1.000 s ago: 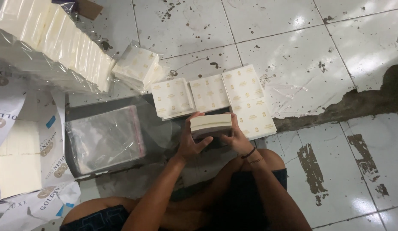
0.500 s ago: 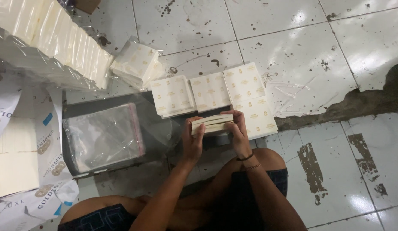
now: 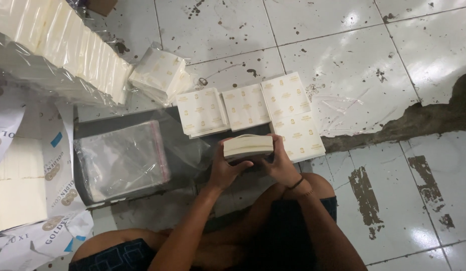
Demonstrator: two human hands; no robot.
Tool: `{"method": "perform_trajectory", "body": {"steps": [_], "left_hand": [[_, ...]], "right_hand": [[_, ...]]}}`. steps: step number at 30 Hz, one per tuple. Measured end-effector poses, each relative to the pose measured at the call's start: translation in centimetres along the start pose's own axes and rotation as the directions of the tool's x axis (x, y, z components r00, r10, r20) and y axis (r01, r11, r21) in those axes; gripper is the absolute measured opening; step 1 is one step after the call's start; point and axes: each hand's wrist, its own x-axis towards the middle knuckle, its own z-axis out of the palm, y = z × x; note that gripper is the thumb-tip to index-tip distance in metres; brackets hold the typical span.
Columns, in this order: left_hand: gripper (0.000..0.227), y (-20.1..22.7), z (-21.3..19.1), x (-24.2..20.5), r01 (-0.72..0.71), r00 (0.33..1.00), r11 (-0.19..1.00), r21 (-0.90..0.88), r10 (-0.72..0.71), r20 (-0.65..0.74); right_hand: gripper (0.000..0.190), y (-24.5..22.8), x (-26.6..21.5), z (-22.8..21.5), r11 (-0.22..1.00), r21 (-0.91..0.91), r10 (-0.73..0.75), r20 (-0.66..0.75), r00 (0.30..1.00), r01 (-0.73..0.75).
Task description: Sorting and stacking small paper labels into organized piles on the floor.
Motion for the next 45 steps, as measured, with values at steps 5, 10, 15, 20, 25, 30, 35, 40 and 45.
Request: {"method": "perform_trajectory", "body": {"steps": [5,10,15,20,25,30,35,40,45], "left_hand": [[0.086,-2.4,0.3,0.3,-0.002,0.997,1.000,0.003,0.002,-0.072],[0.081,-1.8,-0.2,0.3,-0.005,1.000,1.000,-0.022,0.005,-0.005],[0.079,-0.3,-0.3,0.2,0.093,0.996,0.994,-0.059,-0.093,0.002],[0.065,-1.0,-0.1,0.4,0.085,0.996,0.996,-0.023,-0.086,-0.020],[0.067,-0.9,0.1,0.2,0.120,0.992,0.992,-0.028,-0.121,-0.028],[0.075,-0.7,0.0,0.0,0.148,0.988,0.988,-0.042,-0.149,-0.038],[0.069,-1.3,0.5,-0.1,0.158,0.985,0.986,-0.053,-0.161,-0.063],[0.071,-1.4,0.5,-0.1,0.158,0.983,0.983,-0.094,-0.166,-0.079],[0.066,-1.5,0.4,-0.1,0.164,0.982,0.985,-0.061,-0.169,-0.082]], "right_hand": [[0.062,0.0,0.2,0.2,0.997,0.064,-0.036,0.025,0.999,0.034],[0.066,0.3,0.4,0.1,0.995,-0.019,-0.101,0.051,0.994,0.102],[0.061,-1.0,0.8,0.7,0.992,0.107,-0.065,0.021,0.998,0.063],[0.067,-1.6,0.8,-0.1,0.997,0.081,-0.003,0.032,0.999,0.000],[0.058,-2.1,0.6,-0.2,0.997,0.079,0.016,0.042,0.999,-0.019],[0.066,-2.4,0.7,-0.6,0.997,0.079,0.003,0.043,0.999,-0.007],[0.059,-2.0,0.6,-0.5,0.999,0.042,-0.033,0.080,0.996,0.030],[0.053,-2.7,0.7,-0.1,0.996,0.076,-0.047,0.090,0.995,0.040],[0.065,-3.1,1.2,-0.8,0.995,0.020,-0.102,0.076,0.992,0.101]]}}
